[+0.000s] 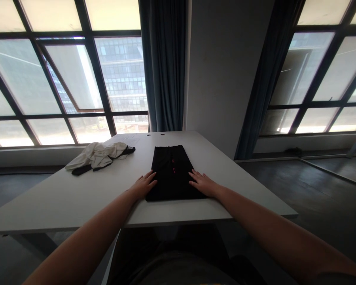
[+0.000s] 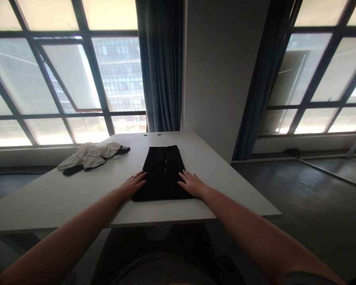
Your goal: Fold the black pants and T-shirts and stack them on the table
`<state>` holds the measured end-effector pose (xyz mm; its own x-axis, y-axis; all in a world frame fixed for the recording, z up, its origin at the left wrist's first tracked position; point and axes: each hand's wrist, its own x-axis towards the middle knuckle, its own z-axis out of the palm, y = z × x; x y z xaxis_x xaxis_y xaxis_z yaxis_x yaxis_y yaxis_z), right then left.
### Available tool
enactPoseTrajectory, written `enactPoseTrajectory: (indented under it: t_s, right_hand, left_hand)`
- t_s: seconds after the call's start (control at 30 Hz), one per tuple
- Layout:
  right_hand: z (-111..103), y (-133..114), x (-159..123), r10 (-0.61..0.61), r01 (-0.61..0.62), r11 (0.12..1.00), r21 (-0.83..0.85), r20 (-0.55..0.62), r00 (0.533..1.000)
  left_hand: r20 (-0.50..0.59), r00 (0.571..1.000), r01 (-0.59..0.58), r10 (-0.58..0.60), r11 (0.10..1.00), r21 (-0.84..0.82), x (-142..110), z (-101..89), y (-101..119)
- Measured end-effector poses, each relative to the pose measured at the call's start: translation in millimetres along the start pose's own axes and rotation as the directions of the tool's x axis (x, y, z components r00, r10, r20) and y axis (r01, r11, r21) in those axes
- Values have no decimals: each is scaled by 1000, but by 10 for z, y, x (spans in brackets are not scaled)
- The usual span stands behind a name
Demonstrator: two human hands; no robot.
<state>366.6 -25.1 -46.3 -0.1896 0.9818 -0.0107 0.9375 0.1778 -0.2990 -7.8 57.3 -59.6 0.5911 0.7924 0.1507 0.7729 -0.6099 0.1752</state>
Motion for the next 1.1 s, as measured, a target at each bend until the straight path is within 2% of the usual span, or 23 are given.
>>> enactPoseTrajectory:
  t_s: [0.13, 0.27, 0.67, 0.83, 1.1]
  right_hand:
    - [-48, 318, 198, -101, 102, 994, 24, -30, 994]
    - [-78, 539, 442, -78, 77, 997, -18, -78, 994]
    - [-265, 753, 1569, -101, 106, 993, 52, -100, 990]
    - [-345, 831, 2054, -88, 105, 986, 130, -132, 987]
    - [-439, 1035, 2868, 1, 36, 964, 262, -140, 990]
  left_hand:
    - [18, 994, 104, -105, 994, 37, 212, -55, -135]
    - [26, 987, 159, -160, 987, 30, 475, -92, -230]
    - [32, 990, 142, -140, 989, -50, 1387, -103, -657]
    - [25, 986, 169, -168, 980, -100, 1885, -83, -796]
    - [-36, 974, 213, -225, 955, -208, 2724, -1, -1119]
